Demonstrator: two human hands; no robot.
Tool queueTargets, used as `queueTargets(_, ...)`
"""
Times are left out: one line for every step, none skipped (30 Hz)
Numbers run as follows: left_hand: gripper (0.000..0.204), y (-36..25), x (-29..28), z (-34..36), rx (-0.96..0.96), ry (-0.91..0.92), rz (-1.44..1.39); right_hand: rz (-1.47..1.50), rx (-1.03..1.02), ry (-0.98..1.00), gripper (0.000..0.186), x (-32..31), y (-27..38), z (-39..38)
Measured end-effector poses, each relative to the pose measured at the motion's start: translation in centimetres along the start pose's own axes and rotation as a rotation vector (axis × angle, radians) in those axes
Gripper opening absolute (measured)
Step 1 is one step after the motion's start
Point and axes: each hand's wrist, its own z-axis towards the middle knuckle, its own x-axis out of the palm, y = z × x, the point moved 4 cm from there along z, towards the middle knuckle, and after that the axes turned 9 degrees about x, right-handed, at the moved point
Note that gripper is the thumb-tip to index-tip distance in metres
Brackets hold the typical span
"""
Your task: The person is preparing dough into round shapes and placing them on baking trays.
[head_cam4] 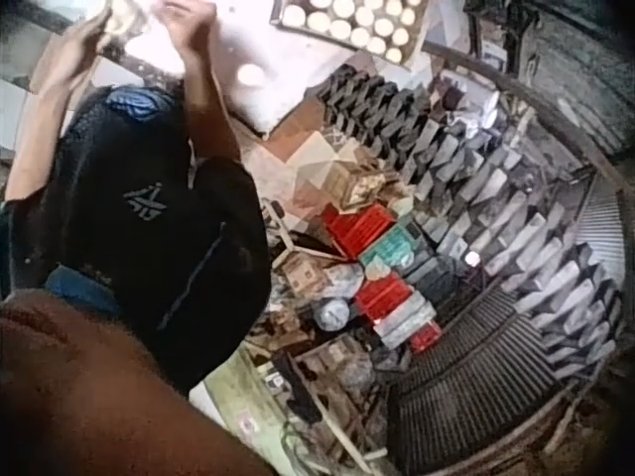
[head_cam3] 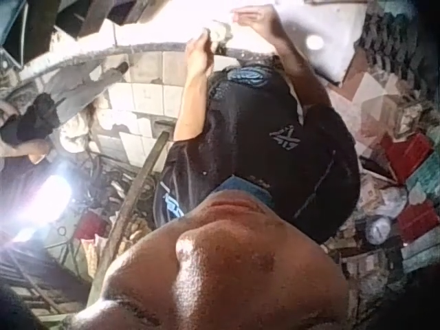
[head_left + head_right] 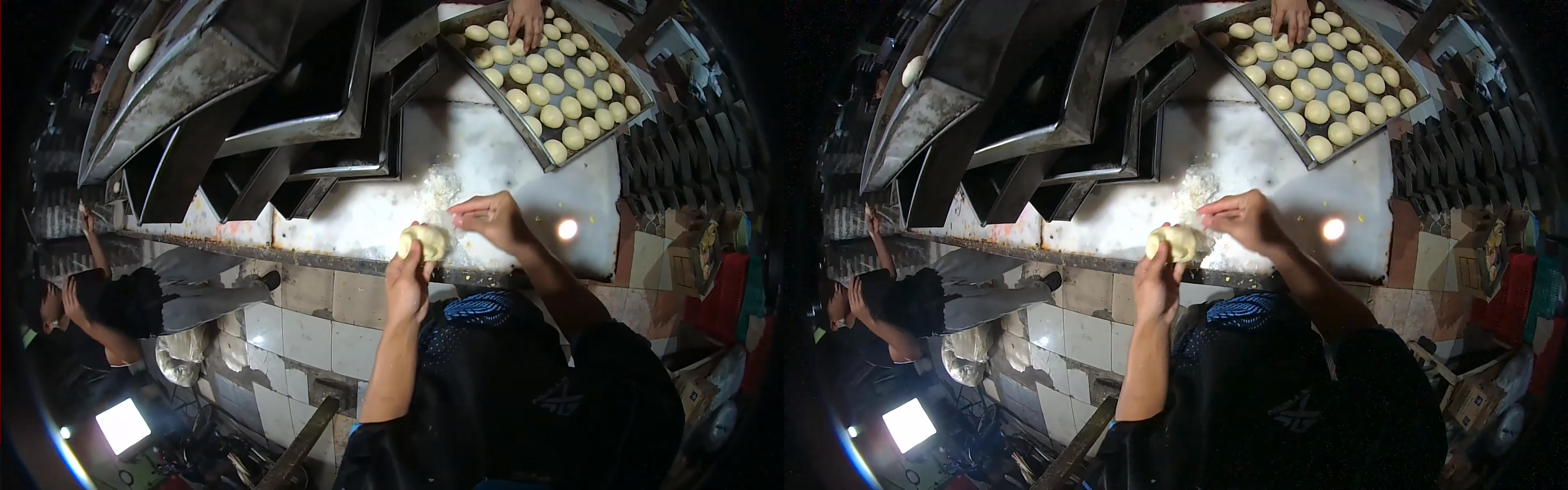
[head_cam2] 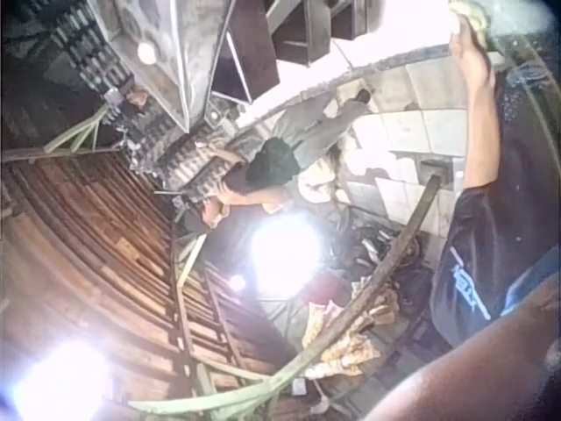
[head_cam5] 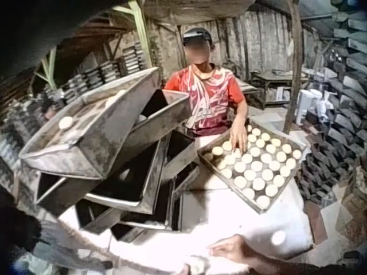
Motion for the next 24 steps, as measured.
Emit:
queueTargets(0.04,0.3,1.5,0.5,-0.038,-0.023,-0.054,-0.02,-0.104,-0.003,0.017,0.7,2.0,-0.8)
queueTargets(0.038,0.5,2.2,0.9,-0.068,-0.019,-0.082,-0.236,-0.284,-0.069,0.019,1.2,4.5,-1.9)
queueTargets(0.037,0.9,2.4,1.3,-0.095,-0.02,-0.108,-0.451,-0.462,-0.132,0.021,1.8,5.9,-2.8)
queueTargets(0.037,1.0,2.5,1.8,-0.088,-0.014,-0.102,-0.696,-0.515,-0.045,0.035,2.4,5.7,-3.0)
queueTargets(0.035,0.9,2.7,2.2,-0.048,-0.003,-0.142,-0.696,-0.523,-0.054,0.035,2.7,6.4,-3.3)
queueTargets(0.032,0.9,2.7,2.5,-0.009,0.006,-0.182,-0.836,-0.518,-0.038,0.041,3.3,7.1,-3.8)
queueTargets(0.032,0.9,2.6,2.8,-0.004,0.014,-0.176,-0.976,-0.511,-0.021,0.048,3.8,7.4,-4.2)
queueTargets(0.032,0.7,2.2,2.9,0.009,-0.001,-0.205,-0.94,-0.454,0.065,0.056,4.0,7.2,-4.6)
queueTargets(0.031,0.5,1.7,2.9,0.023,-0.018,-0.235,-0.938,-0.465,0.06,0.056,3.8,7.3,-4.3)
queueTargets(0.036,0.3,0.9,2.9,0.035,-0.006,-0.242,-0.673,-0.455,0.18,0.055,3.7,7.2,-3.5)
queueTargets(0.036,-0.2,1.1,2.5,0.041,-0.003,-0.242,-0.41,-0.436,0.298,0.053,3.6,7.0,-2.9)
queueTargets(0.039,-1.4,2.3,1.9,0.11,0.011,-0.296,-0.094,-0.25,0.276,0.043,2.5,6.6,-2.6)
queueTargets(0.043,-2.5,3.1,1.4,0.178,0.022,-0.352,0.079,-0.365,0.003,0.033,2.1,5.4,-1.9)
queueTargets(0.048,-3.2,3.0,0.8,0.248,0.057,-0.349,0.116,-0.244,-0.057,0.029,2.4,6.0,-1.9)
queueTargets(0.048,-3.8,3.0,0.2,0.262,0.049,-0.354,0.149,-0.122,-0.115,0.026,2.9,6.6,-2.0)
queueTargets(0.048,-4.4,3.1,-0.5,0.31,0.069,-0.321,0.145,-0.125,-0.098,0.026,3.8,6.5,-2.0)
queueTargets(0.048,-4.9,3.2,-1.2,0.356,0.097,-0.288,0.323,-0.009,0.012,0.025,5.0,6.1,-2.0)
queueTargets(0.048,-4.7,2.9,-1.7,0.369,0.071,-0.208,0.496,0.112,0.124,0.025,6.4,6.0,-2.3)
queueTargets(0.057,-4.6,2.5,-2.1,0.451,0.102,-0.02,0.487,0.108,0.134,0.025,7.4,6.3,-2.8)
queueTargets(0.061,-5.2,1.8,-3.0,0.678,0.093,0.318,0.246,-0.14,-0.003,0.026,8.2,8.2,-3.7)
queueTargets(0.065,-6.1,2.1,-4.0,0.886,0.084,0.661,0.001,-0.387,-0.148,0.028,9.0,10.2,-5.0)
queueTargets(0.071,-6.8,2.0,-5.2,0.974,0.033,0.866,0.068,-0.453,-0.164,0.028,10.4,11.7,-6.4)
queueTargets(0.071,-7.3,1.8,-6.3,0.972,0.019,0.864,0.064,-0.45,-0.151,0.028,11.3,12.8,-7.4)
queueTargets(0.072,-8.4,1.6,-8.2,1.067,0.007,0.893,-0.1,-0.587,-0.159,0.028,12.4,14.8,-9.0)
